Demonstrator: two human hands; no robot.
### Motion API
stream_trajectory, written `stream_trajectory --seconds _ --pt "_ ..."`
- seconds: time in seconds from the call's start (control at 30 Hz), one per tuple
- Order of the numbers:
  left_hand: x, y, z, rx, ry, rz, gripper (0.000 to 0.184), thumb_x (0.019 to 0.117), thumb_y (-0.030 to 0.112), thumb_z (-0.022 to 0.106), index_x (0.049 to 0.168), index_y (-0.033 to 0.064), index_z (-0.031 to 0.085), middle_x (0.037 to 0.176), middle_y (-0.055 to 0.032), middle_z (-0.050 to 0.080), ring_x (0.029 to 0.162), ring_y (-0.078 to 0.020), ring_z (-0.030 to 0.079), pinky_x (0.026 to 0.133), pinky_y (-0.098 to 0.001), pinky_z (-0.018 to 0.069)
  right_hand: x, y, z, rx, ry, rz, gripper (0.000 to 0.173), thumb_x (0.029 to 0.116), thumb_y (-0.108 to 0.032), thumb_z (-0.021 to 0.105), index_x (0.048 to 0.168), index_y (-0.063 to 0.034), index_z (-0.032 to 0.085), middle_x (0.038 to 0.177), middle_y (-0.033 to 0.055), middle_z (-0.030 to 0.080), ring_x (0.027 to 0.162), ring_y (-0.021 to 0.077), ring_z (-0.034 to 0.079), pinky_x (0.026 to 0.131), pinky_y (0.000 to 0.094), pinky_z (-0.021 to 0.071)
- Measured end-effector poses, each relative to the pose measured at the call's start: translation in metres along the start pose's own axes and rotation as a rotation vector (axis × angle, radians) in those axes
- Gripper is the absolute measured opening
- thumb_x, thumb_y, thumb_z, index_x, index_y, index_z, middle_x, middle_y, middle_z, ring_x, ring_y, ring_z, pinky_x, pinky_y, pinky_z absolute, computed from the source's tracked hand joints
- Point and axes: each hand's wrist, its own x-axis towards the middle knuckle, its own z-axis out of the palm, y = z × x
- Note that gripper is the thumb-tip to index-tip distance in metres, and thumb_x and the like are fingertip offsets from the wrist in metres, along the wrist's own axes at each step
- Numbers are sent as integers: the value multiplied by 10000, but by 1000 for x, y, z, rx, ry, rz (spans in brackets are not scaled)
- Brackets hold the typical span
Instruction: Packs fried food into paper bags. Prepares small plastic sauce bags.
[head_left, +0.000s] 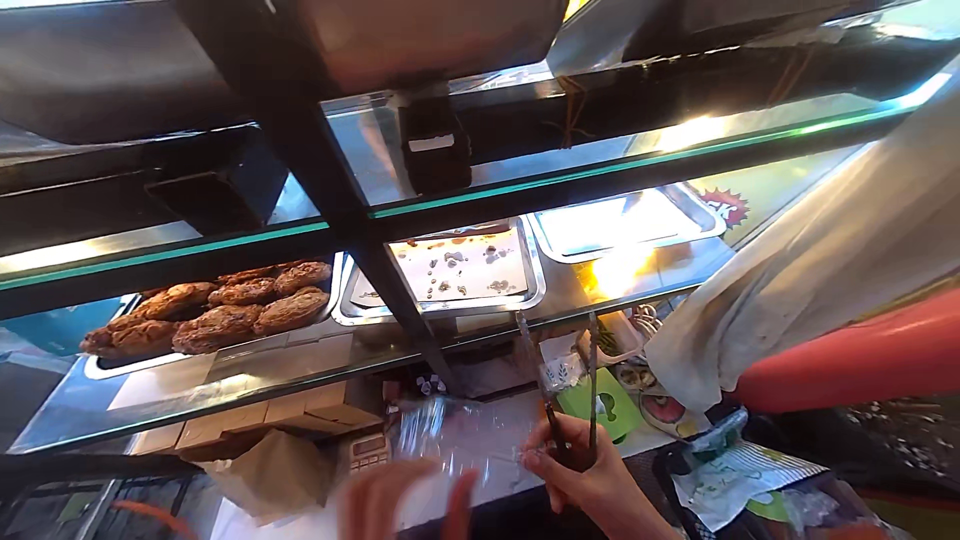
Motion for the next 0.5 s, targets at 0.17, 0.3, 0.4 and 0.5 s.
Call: stream_trajectory --seconds 0.17,0.3,0.4,0.5 --pt "-18 18 44 -477 -284 -221 194 848 144 831 986 28 757 943 -49 711 837 -124 704 766 -297 632 -5 1 11 52 23 -69 137 858 -11 782 965 -26 697 911 76 740 592 98 649 508 247 563" --pt "-8 20 43 -747 -279 -392 61 858 25 783 880 26 726 891 -40 698 833 -146 697 797 -322 631 -8 1 10 83 95 -106 158 862 -66 814 894 -35 662 850 87 703 567 88 605 467 222 504" --pt "-5 8 38 -861 -380 -410 30 924 74 733 901 60 719 952 -21 703 902 -117 682 827 -294 604 -7 -3 8 -66 273 -190 164 889 -103 779 981 -61 649 853 53 685 537 56 558 438 201 469" --pt "-9 3 40 -1157 -488 -507 134 1022 156 604 1009 91 721 1021 -32 734 987 -135 697 941 -346 575 -10 5 7 -440 336 -271 211 902 -164 767 1091 -77 728 852 -3 697 616 40 592 513 203 509"
